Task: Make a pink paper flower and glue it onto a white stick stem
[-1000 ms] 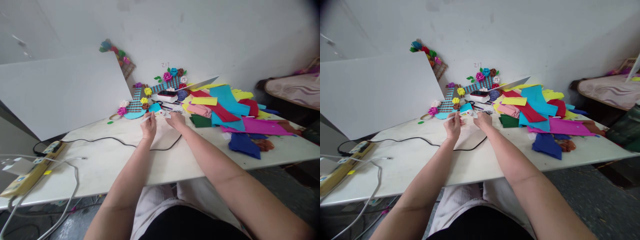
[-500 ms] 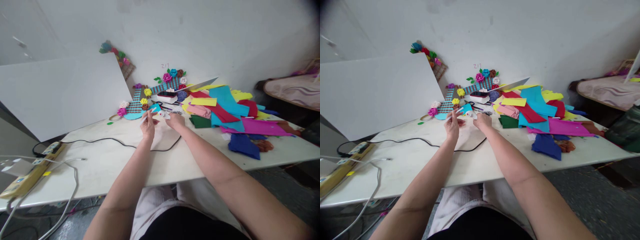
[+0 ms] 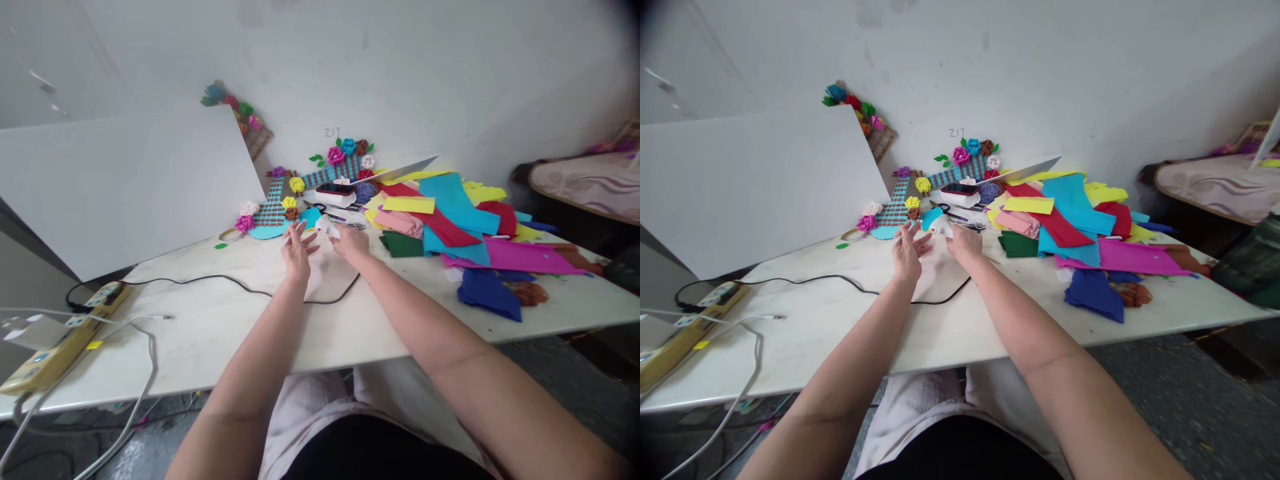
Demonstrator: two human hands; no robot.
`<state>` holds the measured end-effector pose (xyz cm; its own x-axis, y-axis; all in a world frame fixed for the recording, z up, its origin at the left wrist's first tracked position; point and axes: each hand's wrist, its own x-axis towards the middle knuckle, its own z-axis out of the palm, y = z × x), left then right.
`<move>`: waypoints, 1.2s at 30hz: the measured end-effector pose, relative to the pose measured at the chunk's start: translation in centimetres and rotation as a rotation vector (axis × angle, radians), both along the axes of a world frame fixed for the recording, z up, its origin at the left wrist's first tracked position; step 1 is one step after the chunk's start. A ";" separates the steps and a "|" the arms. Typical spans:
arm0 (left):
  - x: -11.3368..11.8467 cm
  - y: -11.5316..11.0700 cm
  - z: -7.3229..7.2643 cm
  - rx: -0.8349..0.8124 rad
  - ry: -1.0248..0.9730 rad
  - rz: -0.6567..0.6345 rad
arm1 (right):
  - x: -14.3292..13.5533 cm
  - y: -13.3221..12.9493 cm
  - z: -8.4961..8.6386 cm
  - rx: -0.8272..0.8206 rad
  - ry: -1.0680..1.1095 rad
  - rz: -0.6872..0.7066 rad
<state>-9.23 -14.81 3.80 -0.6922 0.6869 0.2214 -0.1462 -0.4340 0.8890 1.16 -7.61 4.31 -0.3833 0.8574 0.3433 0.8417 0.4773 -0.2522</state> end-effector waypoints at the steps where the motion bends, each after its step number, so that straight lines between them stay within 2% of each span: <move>1: 0.0 0.1 -0.1 -0.004 -0.006 -0.007 | 0.0 -0.1 0.0 0.013 0.001 0.000; 8: -0.5 1.0 -0.8 -0.009 -0.018 0.047 | 0.0 -0.8 0.2 0.059 -0.015 0.010; 17: -1.6 0.5 0.4 0.041 -0.069 0.253 | 0.3 -1.1 0.9 -0.022 -0.051 -0.043; 27: -2.9 0.5 -0.1 0.007 -0.009 0.406 | 0.5 -0.9 0.8 -0.026 -0.032 -0.037; 36: -2.9 0.2 -0.2 -0.086 0.083 0.377 | 0.5 -0.5 0.5 -0.017 0.003 -0.067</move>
